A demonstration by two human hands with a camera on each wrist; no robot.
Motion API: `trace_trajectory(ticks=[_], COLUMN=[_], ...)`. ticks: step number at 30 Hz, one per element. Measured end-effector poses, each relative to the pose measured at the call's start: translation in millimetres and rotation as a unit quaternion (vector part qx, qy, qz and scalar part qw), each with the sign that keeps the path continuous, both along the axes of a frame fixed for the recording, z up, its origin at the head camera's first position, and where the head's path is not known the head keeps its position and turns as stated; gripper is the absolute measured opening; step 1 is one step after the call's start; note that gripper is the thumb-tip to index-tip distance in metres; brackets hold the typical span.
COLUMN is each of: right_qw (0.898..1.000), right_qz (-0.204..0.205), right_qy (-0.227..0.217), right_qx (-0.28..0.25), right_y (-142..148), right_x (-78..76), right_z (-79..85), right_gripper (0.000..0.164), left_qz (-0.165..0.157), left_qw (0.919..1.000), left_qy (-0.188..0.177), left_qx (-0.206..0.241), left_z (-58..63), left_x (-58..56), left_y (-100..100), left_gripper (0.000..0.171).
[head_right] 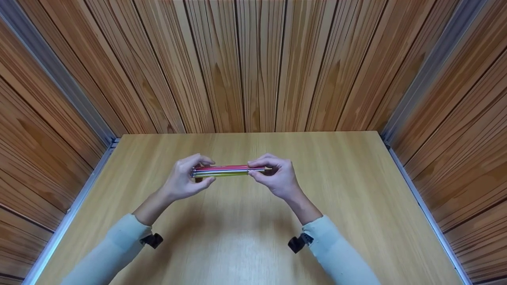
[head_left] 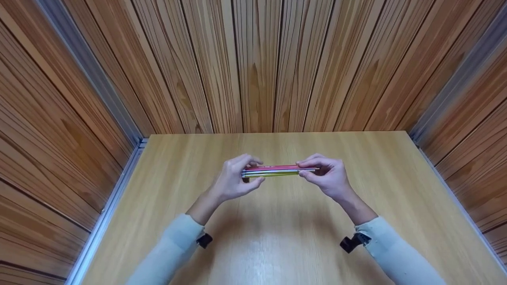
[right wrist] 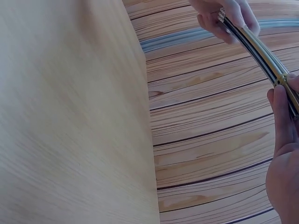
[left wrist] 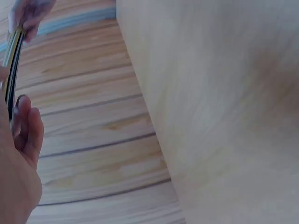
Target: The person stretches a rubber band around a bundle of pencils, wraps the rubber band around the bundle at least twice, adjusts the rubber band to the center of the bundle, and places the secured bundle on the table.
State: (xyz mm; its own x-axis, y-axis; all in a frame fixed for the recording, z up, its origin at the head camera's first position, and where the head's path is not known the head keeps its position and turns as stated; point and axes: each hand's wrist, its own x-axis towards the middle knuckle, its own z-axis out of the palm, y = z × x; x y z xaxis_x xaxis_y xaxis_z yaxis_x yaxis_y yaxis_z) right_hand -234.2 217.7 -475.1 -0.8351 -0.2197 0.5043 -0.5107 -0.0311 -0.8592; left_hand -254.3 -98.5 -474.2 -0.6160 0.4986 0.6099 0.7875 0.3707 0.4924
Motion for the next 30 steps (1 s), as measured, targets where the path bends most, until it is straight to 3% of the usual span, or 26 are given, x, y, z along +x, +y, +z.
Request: trace_trajectory(ticks=[4,8,18,22,30], right_qw=[1.0,1.0,0.999,0.998,0.999], right_qz=[0.004,0.008,0.036,0.055,0.041], right_qy=[-0.013,-0.011,0.01,0.014,0.008], right_qx=[-0.009,-0.002,0.006,-0.001,0.001], right_y=[-2.5,-2.5,-1.2,-0.7,-5.5], right_x=[0.2,0.9,0.3,-0.3,2.0], right_z=[-1.2,-2.2,-3.7,-4.0,-3.5], right_gripper=[0.023,0.023,0.028,0.036,0.025], left_qz=[-0.013,-0.021,-0.018,-0.02,-0.033], left_qw=[0.9986,0.9972,0.9902,0.9862,0.9799], left_qy=[-0.003,-0.004,-0.079,-0.083,-0.093], left_qx=[0.05,0.071,0.114,0.142,0.174], left_z=[-0.7,-0.9,-5.9,-7.6,-7.9], left_x=[0.6,0.7,3.6,2.0,3.8], left_y=[7.3,9.6,5.5,4.2,7.1], left_gripper=[0.038,0.033,0.022,0.021,0.022])
